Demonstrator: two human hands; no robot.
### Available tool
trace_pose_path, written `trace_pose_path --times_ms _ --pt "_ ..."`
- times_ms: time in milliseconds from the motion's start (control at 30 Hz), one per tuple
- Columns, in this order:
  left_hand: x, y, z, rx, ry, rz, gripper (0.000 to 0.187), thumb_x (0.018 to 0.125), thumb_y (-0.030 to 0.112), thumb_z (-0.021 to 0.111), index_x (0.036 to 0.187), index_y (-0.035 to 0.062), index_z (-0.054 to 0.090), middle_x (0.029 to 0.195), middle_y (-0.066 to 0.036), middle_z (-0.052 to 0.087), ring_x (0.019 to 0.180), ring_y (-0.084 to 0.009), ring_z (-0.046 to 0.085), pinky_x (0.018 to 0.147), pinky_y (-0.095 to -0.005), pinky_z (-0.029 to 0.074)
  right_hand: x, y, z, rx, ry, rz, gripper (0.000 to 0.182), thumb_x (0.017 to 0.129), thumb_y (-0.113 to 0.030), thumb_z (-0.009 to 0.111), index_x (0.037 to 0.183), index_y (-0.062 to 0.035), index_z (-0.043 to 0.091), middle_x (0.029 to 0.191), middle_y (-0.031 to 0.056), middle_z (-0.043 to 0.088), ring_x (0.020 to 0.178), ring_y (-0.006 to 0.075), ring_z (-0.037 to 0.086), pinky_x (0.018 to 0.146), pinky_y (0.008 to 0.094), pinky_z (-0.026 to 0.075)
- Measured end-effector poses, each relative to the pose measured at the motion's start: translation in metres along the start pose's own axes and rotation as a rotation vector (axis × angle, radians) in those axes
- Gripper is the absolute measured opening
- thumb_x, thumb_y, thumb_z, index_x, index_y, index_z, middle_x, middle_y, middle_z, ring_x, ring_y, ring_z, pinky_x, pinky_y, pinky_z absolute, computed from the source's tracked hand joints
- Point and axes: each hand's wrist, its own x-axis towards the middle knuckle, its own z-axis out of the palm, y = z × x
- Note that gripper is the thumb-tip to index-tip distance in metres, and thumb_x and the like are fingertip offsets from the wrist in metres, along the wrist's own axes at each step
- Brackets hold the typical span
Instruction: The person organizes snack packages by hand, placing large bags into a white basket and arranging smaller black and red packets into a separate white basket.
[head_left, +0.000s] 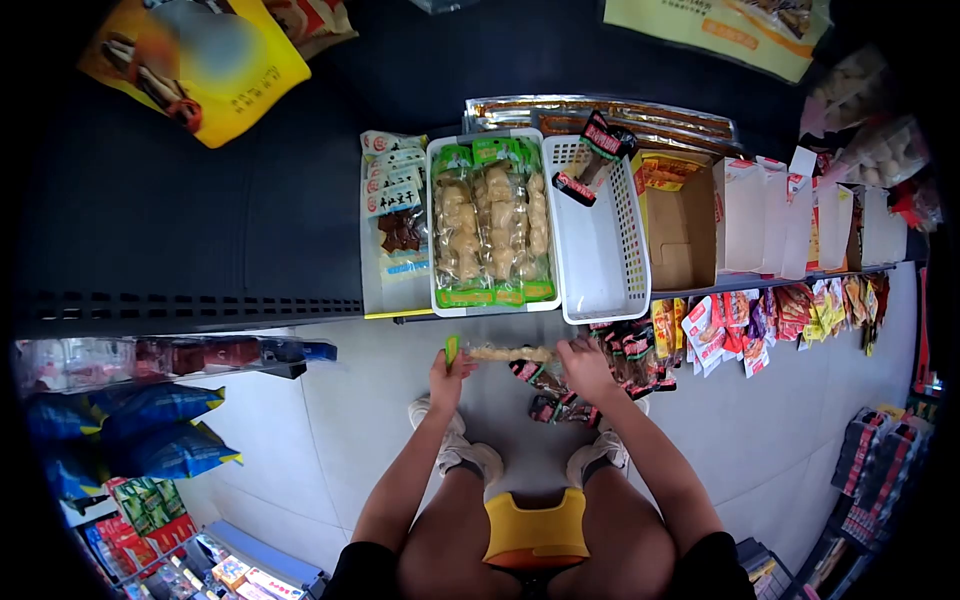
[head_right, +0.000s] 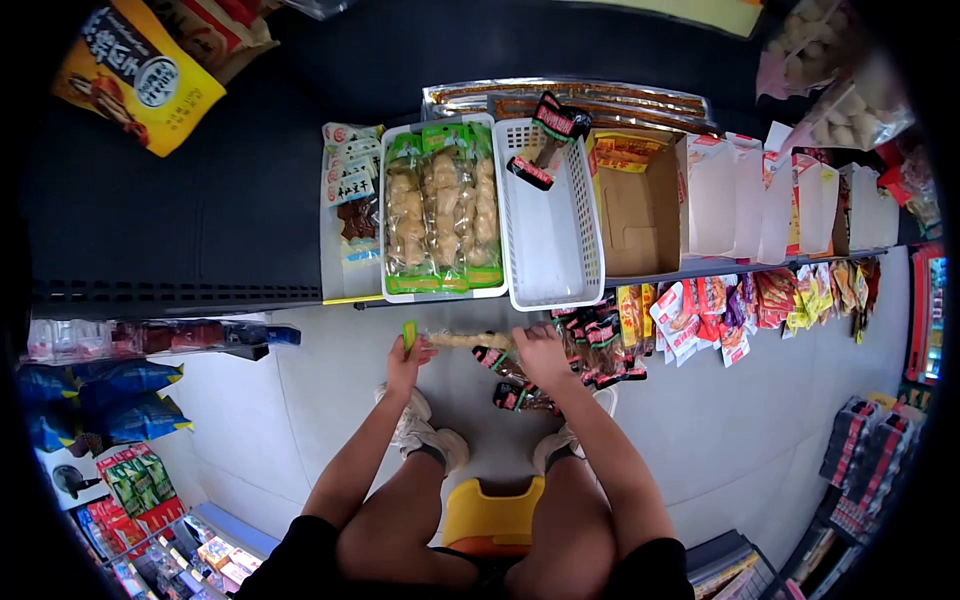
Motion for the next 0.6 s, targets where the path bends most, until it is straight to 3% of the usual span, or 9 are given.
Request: trace_pose_path --times_ms 67,267,367,600 --pt "-0.01 0.01 -0.001 -0.008 0.005 0.011 0.015 0.087 0.016 0.043 0.094 0.0022 0.046 0.082 -0.007 0.056 0.07 -0.0154 0.06 0.059 -0.0232 0.044 -0.007 -0.005 -0.011 0.137 0.017 -0.012 0.016 0.067 -0.004 0.054 0.081 -0.0036 0.044 0.069 0.0129 0.055 0.075 0.0293 0.054 0.073 0.0371 0.041" --pt "-0.039 0.044 -0.003 -0.072 0.028 0.04 0.015 0.087 0.016 0.044 0.091 0.0015 0.047 0.082 -0.007 0.056 0.069 -0.0155 0.06 0.061 -0.0237 0.046 -0.025 -0.031 -0.051 0.309 0.1 0.052 0.011 0.074 -0.005 0.051 0.083 -0.0036 0.046 0.065 0.0147 0.054 0.065 0.0324 0.054 0.059 0.0404 0.043" --pt "-0.052 0.067 -0.005 -0.085 0.02 0.059 0.014 0.087 0.015 0.045 0.09 0.0017 0.047 0.082 -0.007 0.056 0.069 -0.0151 0.059 0.061 -0.0236 0.047 -0.032 -0.042 -0.075 0.348 0.057 0.057 0.005 0.076 -0.007 0.048 0.08 -0.0043 0.046 0.065 0.0148 0.054 0.067 0.0315 0.055 0.063 0.0402 0.044" --pt "-0.076 0.131 -0.002 -0.13 -0.018 0.181 0.016 0.085 0.014 0.048 0.095 0.0017 0.048 0.082 -0.006 0.055 0.07 -0.0115 0.055 0.064 -0.0241 0.047 -0.035 -0.064 -0.133 0.625 0.018 0.175 0.009 0.074 -0.002 0.05 0.083 -0.0038 0.047 0.067 0.0154 0.056 0.059 0.034 0.055 0.053 0.0378 0.043"
